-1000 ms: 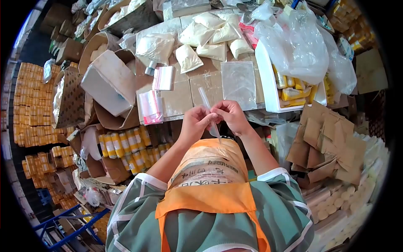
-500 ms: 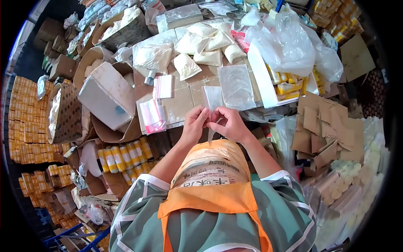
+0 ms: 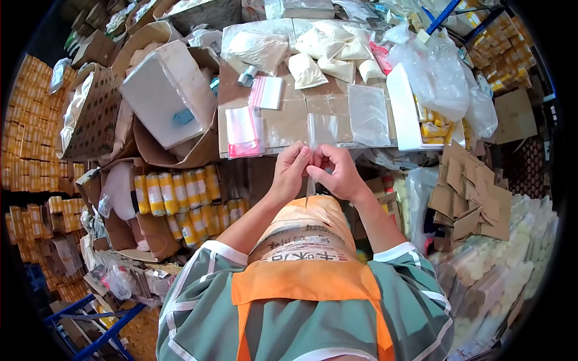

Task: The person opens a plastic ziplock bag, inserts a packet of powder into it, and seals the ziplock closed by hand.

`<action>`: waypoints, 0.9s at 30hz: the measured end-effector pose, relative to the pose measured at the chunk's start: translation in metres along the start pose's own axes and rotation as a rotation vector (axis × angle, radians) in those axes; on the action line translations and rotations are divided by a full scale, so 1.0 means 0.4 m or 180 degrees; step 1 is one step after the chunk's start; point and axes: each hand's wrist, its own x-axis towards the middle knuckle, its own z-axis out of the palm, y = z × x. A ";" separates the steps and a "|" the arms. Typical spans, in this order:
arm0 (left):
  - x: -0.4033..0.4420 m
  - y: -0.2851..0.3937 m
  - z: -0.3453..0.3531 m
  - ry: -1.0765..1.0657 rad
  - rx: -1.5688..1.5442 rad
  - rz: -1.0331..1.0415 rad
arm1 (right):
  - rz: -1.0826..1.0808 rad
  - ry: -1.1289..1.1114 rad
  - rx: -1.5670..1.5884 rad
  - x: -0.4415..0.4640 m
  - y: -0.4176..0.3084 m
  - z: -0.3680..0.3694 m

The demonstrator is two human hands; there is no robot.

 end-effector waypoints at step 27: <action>-0.021 0.064 -0.078 -0.1566 0.2092 -0.0104 | 0.0223 -0.0012 -0.1636 -0.094 0.007 0.036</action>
